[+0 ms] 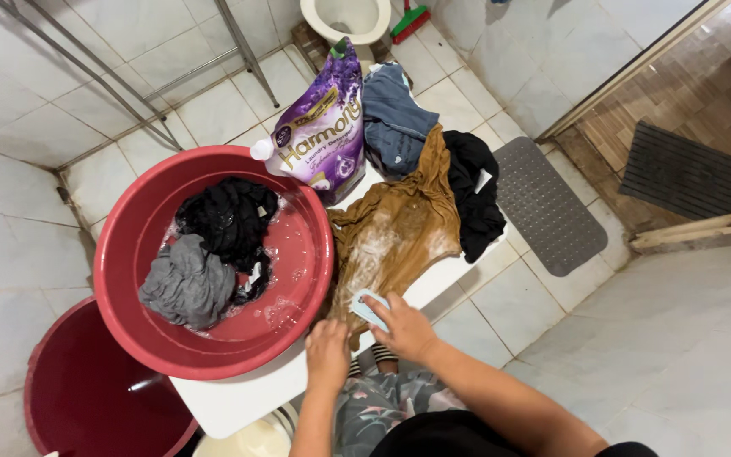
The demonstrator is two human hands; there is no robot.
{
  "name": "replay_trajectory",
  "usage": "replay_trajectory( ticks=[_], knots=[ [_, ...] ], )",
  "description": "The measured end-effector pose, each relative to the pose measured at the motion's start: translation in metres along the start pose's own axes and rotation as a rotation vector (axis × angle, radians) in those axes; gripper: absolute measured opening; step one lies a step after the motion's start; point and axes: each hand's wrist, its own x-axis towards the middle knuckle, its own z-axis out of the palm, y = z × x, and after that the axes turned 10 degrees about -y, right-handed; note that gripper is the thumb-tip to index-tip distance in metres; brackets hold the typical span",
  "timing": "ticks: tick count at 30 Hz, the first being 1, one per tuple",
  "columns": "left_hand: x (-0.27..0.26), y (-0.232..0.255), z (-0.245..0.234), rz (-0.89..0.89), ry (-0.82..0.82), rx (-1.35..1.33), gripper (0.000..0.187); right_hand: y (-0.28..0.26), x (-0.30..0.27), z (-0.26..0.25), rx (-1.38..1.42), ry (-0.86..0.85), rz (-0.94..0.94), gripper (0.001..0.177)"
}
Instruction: The person hand washes clothes in a red basin, adding liquid detergent and scrubbing a brown garment with a brush. They repeatedly dip the garment into soapy water and continue scrubbing different sections.
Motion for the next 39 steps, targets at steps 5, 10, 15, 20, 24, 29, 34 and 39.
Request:
replay_trajectory(
  ticks=[5,10,15,20,24,29,34,39],
  knots=[
    [-0.026,-0.02,-0.007,0.066,0.062,0.021,0.014,0.064,0.017,-0.048,-0.326,0.021,0.087,0.06],
    [-0.016,-0.016,0.004,0.048,0.126,0.064,0.017,0.086,0.016,-0.047,-0.147,0.327,0.465,0.064],
    [-0.006,-0.001,0.013,0.031,0.116,0.067,0.03,0.012,0.007,0.022,-0.06,0.041,-0.021,0.059],
    [-0.005,-0.005,0.019,-0.005,0.173,0.051,0.019,0.047,0.01,-0.004,-0.295,-0.179,0.163,0.054],
    [-0.007,-0.009,0.023,-0.057,0.147,-0.002,0.016,0.101,0.018,-0.034,-0.258,0.329,0.312,0.056],
    [0.0,-0.004,0.026,-0.101,0.134,-0.006,0.019,0.059,0.011,0.018,-0.102,0.352,0.223,0.054],
    [-0.005,-0.003,0.019,-0.069,0.147,-0.013,0.019,0.048,0.005,0.031,-0.275,-0.164,0.081,0.034],
    [-0.014,-0.001,0.012,-0.061,0.143,-0.043,0.016,0.109,0.007,-0.036,-0.2,0.282,0.413,0.056]
  ],
)
